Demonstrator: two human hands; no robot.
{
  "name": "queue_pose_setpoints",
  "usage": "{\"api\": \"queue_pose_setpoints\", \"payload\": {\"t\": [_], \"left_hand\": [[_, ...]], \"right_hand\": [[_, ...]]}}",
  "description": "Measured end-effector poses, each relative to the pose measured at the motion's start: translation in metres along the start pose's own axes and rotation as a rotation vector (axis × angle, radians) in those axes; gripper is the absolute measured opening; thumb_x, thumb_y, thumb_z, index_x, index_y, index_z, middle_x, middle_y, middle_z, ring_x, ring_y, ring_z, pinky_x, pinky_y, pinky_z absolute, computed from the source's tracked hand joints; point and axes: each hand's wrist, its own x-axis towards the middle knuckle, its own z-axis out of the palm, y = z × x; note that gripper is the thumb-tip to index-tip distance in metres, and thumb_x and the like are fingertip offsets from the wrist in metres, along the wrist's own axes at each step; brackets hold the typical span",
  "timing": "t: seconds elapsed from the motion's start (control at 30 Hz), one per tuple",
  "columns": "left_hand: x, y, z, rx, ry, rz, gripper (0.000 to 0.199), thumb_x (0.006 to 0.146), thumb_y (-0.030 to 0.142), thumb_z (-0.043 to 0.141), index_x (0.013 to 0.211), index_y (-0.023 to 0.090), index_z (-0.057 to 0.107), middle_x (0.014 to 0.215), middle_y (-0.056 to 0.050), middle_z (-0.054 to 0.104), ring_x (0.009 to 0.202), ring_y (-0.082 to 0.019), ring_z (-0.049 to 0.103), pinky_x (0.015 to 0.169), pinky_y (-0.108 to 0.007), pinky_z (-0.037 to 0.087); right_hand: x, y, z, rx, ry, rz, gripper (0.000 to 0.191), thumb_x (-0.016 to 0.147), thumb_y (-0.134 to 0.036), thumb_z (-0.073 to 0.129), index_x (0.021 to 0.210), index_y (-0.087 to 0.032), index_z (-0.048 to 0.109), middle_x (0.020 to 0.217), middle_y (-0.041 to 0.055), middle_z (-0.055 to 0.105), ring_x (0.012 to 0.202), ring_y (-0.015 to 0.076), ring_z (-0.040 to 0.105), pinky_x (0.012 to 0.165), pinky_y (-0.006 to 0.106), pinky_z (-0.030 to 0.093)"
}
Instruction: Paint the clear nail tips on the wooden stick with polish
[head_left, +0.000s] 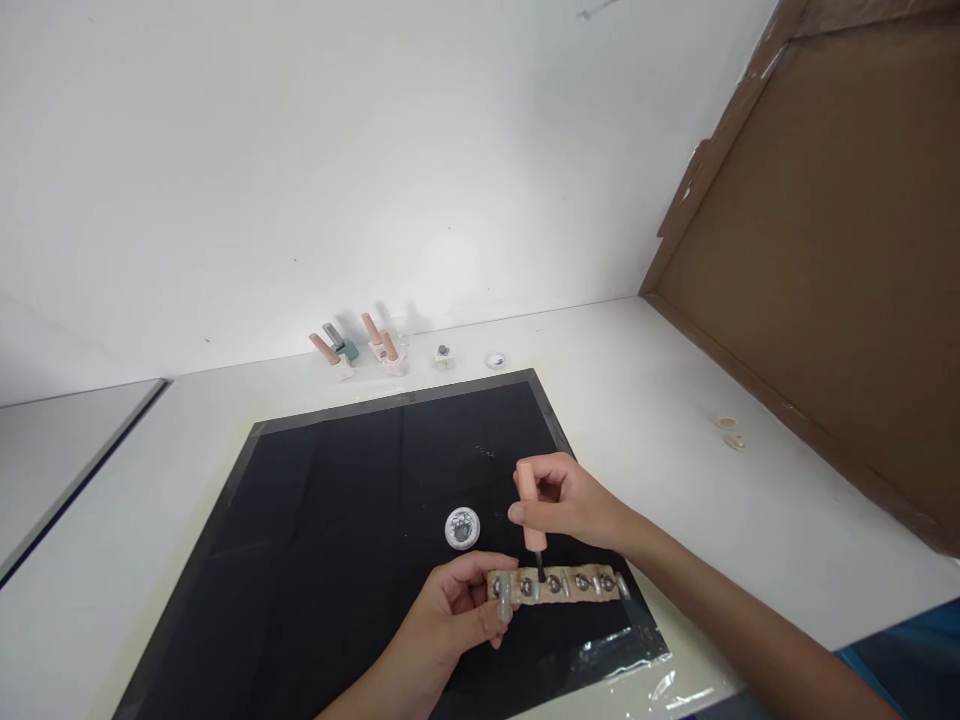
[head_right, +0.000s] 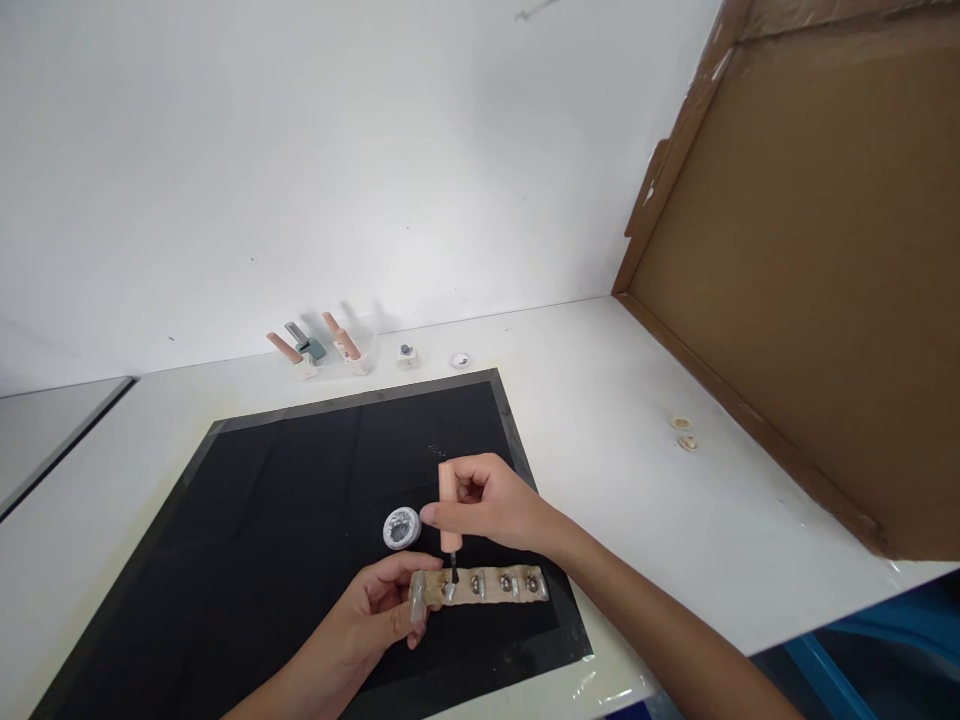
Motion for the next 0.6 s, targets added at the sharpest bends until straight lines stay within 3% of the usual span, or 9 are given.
{"api": "queue_pose_setpoints", "payload": {"t": [0.27,0.6], "left_hand": [[0.0021,0.0008,0.0016,0.02,-0.006,0.0,0.038,0.055,0.036,0.083,0.088,0.018,0.074,0.07,0.0,0.057,0.062,-0.01,0.045,0.057,-0.024,0.038],[0.0,0.0015,0.0013,-0.004,0.001,-0.012,0.038,0.056,0.036,0.082,0.088,0.018,0.072,0.071,0.0,0.06,0.062,-0.011,0.048,0.058,-0.026,0.038]], "right_hand": [[-0.0023,-0.0036,0.0039,-0.025,-0.096,0.065,0.032,0.074,-0.034,0.071,0.059,-0.017,0.049,0.053,-0.0039,0.061,0.043,0.0057,0.037,0.043,0.02,0.026],[-0.0011,-0.0015,0.002,-0.069,0.003,0.059,0.031,0.074,-0.029,0.071,0.057,-0.018,0.047,0.049,-0.0042,0.06,0.042,0.0062,0.033,0.041,0.021,0.023]]}}
